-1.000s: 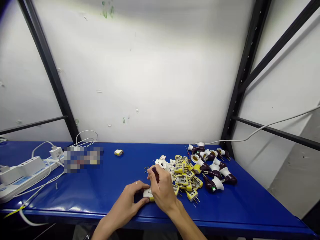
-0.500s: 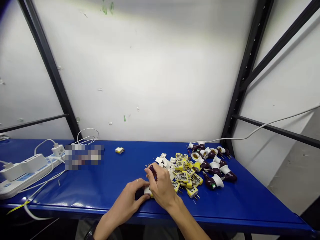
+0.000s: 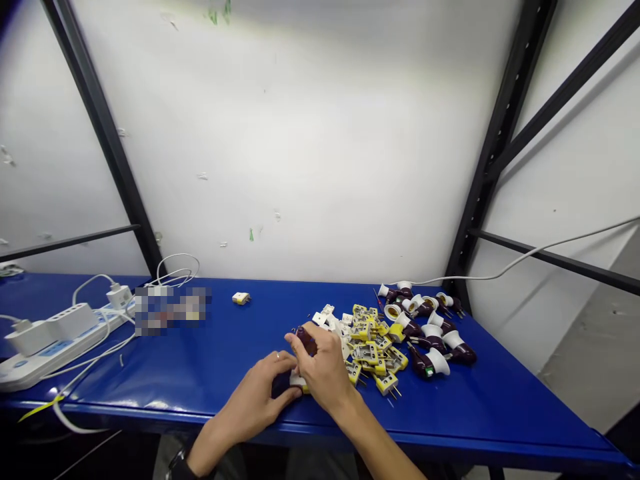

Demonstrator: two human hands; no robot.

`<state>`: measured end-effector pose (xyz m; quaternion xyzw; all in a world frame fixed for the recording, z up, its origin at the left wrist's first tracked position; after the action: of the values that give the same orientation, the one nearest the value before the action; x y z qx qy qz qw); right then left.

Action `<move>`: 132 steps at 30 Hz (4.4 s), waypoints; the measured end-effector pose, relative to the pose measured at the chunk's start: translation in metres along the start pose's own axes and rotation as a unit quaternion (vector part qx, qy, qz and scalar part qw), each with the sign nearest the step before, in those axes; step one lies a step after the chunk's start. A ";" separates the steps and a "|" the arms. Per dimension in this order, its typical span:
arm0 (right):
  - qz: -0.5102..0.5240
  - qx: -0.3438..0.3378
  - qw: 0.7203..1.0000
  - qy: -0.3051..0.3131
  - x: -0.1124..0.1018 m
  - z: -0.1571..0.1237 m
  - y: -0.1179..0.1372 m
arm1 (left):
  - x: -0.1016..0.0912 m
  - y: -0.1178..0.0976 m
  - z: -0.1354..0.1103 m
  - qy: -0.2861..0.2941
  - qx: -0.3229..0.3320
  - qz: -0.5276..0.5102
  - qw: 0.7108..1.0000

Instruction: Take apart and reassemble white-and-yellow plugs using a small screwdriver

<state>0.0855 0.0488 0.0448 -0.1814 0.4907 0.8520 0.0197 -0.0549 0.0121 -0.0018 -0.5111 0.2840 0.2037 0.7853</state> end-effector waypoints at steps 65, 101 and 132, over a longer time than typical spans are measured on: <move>-0.038 -0.096 0.993 0.064 -0.008 0.013 0.010 | 0.004 -0.008 0.023 -0.042 0.026 -0.168 0.985; 0.112 -0.031 0.992 -0.053 -0.041 0.005 -0.007 | -0.013 -0.015 0.042 0.179 0.059 0.154 0.970; -0.320 0.010 0.940 0.119 -0.023 -0.047 -0.032 | -0.017 -0.014 0.033 0.163 0.038 0.036 0.985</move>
<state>0.1275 0.0292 0.0049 -0.4287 0.4142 0.7679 0.2346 -0.0517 0.0360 0.0289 -0.4969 0.4340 0.1342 0.7394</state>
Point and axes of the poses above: each hand's wrist, its own z-axis towards the middle knuckle, its own x-axis out of the palm, y = z × x, the point moved 3 cm from there along z, towards the middle knuckle, and after that the axes turned 2 degrees about -x, right-handed, at the moved point
